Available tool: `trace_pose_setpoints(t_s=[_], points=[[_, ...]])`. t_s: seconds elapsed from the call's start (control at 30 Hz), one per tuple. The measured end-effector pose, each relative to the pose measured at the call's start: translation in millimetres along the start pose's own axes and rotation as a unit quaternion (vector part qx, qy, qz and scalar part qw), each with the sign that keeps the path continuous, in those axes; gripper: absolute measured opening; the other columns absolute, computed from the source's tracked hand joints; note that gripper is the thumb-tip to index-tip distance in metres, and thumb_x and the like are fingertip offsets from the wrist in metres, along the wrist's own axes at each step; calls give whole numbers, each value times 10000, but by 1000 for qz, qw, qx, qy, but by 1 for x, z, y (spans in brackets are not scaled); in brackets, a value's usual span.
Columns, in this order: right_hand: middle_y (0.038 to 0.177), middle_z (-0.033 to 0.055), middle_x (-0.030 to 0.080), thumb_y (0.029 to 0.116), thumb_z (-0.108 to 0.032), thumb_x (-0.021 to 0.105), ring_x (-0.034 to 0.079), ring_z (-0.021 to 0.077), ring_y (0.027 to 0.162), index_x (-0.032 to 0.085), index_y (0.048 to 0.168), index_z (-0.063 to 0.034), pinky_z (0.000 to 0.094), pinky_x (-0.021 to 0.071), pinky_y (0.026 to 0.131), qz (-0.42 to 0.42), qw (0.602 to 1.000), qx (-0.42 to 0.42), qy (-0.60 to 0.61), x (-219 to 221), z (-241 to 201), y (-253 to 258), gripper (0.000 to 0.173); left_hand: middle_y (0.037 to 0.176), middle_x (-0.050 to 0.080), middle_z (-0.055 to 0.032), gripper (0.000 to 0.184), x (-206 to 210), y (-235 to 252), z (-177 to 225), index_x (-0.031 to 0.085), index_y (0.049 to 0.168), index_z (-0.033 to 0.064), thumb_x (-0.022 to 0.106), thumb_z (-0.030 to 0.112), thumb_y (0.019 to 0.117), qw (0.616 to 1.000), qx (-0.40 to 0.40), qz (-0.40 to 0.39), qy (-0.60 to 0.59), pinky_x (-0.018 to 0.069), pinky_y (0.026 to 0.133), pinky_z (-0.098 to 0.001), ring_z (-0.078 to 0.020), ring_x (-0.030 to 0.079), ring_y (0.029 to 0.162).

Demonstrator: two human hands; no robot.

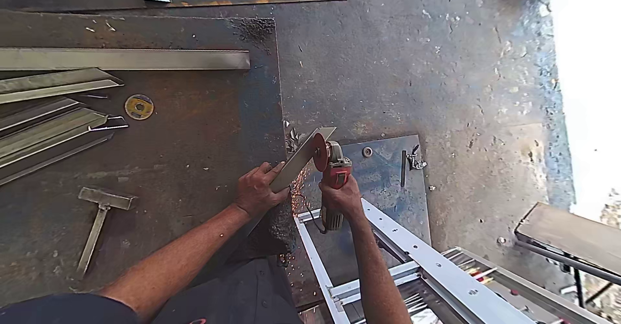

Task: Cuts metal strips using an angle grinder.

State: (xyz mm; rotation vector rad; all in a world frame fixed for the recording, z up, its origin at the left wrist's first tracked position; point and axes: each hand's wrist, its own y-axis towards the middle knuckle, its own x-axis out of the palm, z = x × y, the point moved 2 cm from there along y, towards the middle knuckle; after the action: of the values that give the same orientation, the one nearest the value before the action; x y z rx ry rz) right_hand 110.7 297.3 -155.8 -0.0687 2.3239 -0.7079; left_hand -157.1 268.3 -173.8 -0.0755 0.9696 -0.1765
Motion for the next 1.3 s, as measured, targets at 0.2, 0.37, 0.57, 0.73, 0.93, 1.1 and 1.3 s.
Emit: trace_pose_setpoints(t_s=[0.2, 0.37, 0.57, 0.73, 0.93, 1.1, 1.3], points=[[987, 55, 724, 661, -387, 862, 711, 148, 894, 616, 1230, -55, 418, 595, 827, -8, 1000, 5, -2, -1, 0, 4, 703, 997, 719, -57, 691, 1, 0, -1, 680, 1382, 273, 640, 657, 809, 1000, 3, 1, 9, 563, 643, -424, -212, 697, 812], [1006, 68, 722, 675, -363, 858, 707, 164, 922, 610, 1245, -51, 434, 585, 850, -12, 1000, 9, -13, -4, -6, 7, 696, 1005, 723, -62, 687, 1, 0, 0, 683, 1378, 265, 645, 645, 807, 1000, 5, 4, 8, 565, 647, -430, -223, 702, 821], [1025, 80, 720, 673, -349, 862, 702, 169, 940, 611, 1248, -44, 435, 579, 863, -11, 1000, 7, -16, -4, -8, 11, 697, 996, 721, -67, 690, 0, 0, 1, 677, 1386, 263, 641, 646, 813, 1000, 6, 1, 7, 564, 642, -430, -228, 702, 811], [1000, 66, 718, 673, -359, 865, 705, 150, 910, 616, 1221, -44, 406, 591, 841, -15, 1000, -5, -1, -4, -6, 13, 679, 997, 716, -70, 688, 0, 0, 0, 677, 1385, 257, 642, 643, 817, 1000, 8, -1, 1, 561, 644, -426, -227, 696, 809], [1040, 85, 716, 667, -329, 881, 696, 158, 957, 610, 1245, -24, 406, 574, 885, -19, 1000, -10, 0, -4, -6, 14, 707, 1003, 720, -67, 697, 1, 0, -1, 678, 1383, 258, 638, 651, 809, 1000, 11, 0, 2, 560, 638, -424, -227, 697, 807], [1027, 70, 719, 668, -329, 872, 700, 148, 938, 617, 1230, -39, 405, 584, 867, -15, 1000, -15, 12, -8, -16, 16, 683, 1026, 720, -73, 698, 0, 0, 0, 667, 1396, 258, 632, 651, 820, 1000, 5, -15, 0, 564, 662, -433, -231, 700, 835], [969, 51, 724, 673, -327, 864, 712, 125, 879, 634, 1175, -33, 363, 608, 817, 34, 996, -18, 83, -12, -12, -32, 625, 1055, 713, -78, 698, -4, 2, 1, 650, 1417, 272, 627, 653, 832, 1000, -2, -31, 3, 567, 683, -448, -238, 703, 872]])
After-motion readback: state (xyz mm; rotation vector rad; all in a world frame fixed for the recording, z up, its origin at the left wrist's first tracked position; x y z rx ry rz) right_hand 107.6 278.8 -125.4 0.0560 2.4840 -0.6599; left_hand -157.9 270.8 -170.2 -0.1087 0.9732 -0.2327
